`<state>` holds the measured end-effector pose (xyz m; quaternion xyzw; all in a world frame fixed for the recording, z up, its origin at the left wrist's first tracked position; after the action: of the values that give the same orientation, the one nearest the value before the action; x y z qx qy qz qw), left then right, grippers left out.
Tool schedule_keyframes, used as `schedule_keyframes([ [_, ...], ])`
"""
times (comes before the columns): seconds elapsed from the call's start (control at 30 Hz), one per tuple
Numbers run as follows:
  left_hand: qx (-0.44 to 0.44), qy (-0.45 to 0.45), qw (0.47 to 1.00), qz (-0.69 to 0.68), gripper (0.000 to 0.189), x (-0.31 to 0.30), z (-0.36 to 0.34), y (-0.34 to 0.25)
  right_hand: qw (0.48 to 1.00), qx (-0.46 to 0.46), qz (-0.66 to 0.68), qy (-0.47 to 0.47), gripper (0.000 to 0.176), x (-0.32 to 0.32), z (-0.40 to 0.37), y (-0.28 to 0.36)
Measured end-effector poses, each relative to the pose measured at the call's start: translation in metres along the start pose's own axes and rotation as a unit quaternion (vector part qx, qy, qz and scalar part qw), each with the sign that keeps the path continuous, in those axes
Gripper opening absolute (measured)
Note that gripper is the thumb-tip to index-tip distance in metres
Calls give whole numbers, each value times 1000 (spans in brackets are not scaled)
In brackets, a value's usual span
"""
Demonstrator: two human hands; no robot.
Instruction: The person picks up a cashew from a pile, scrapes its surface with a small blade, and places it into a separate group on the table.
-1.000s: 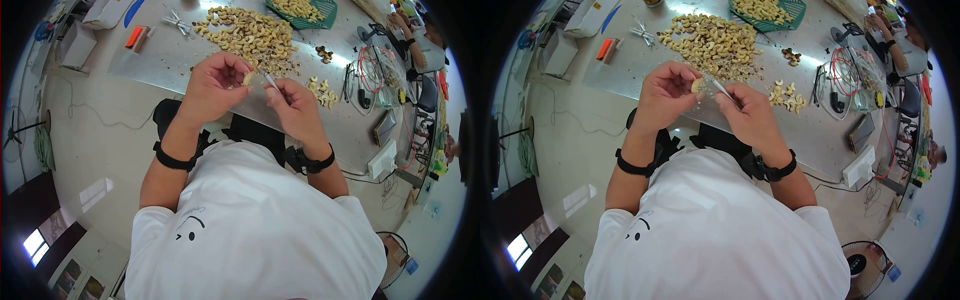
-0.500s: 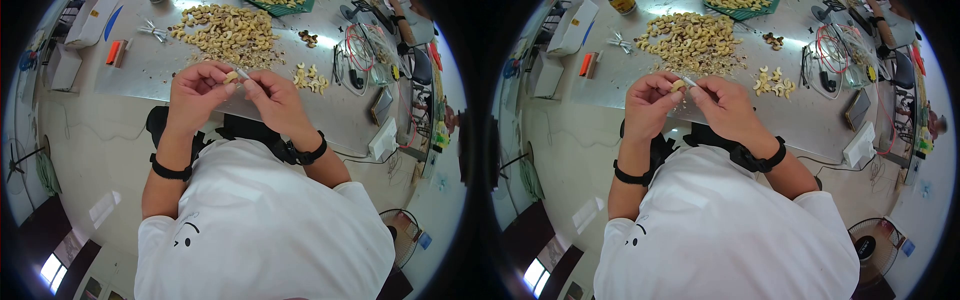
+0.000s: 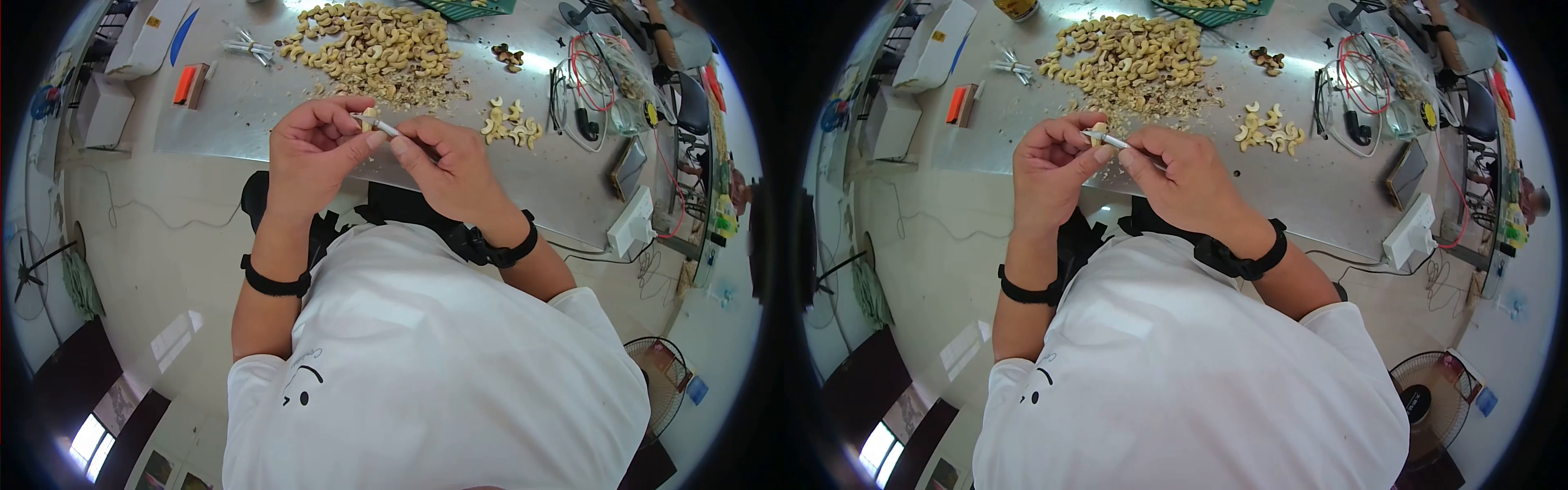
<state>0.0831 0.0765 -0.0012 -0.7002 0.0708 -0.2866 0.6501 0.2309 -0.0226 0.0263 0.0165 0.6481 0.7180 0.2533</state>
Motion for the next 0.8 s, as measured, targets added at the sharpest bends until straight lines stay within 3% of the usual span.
schedule_keyframes([
  [0.13,-41,4,999,-12,27,-6,0,6,999,23,15,32,14,0,-1,-7],
  [0.47,-32,13,998,-47,23,-2,-1,9,998,28,-9,60,16,-3,-2,-5],
  [0.67,-27,25,999,-16,28,-2,-4,6,999,5,-28,-20,15,-9,-2,-5],
  [0.8,-22,21,999,27,27,-1,-6,3,999,28,-16,12,15,-11,0,-7],
])
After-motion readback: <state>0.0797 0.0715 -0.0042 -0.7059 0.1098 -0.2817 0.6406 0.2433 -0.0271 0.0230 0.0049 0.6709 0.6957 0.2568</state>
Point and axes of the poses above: each hand's wrist, its own z-axis towards the middle knuckle, its own x-axis out of the palm, y = z × x, the point moved 7 cm from there along z, towards the middle knuckle, and after that the axes turned 7 degrees about -y, right-handed, at the moved point
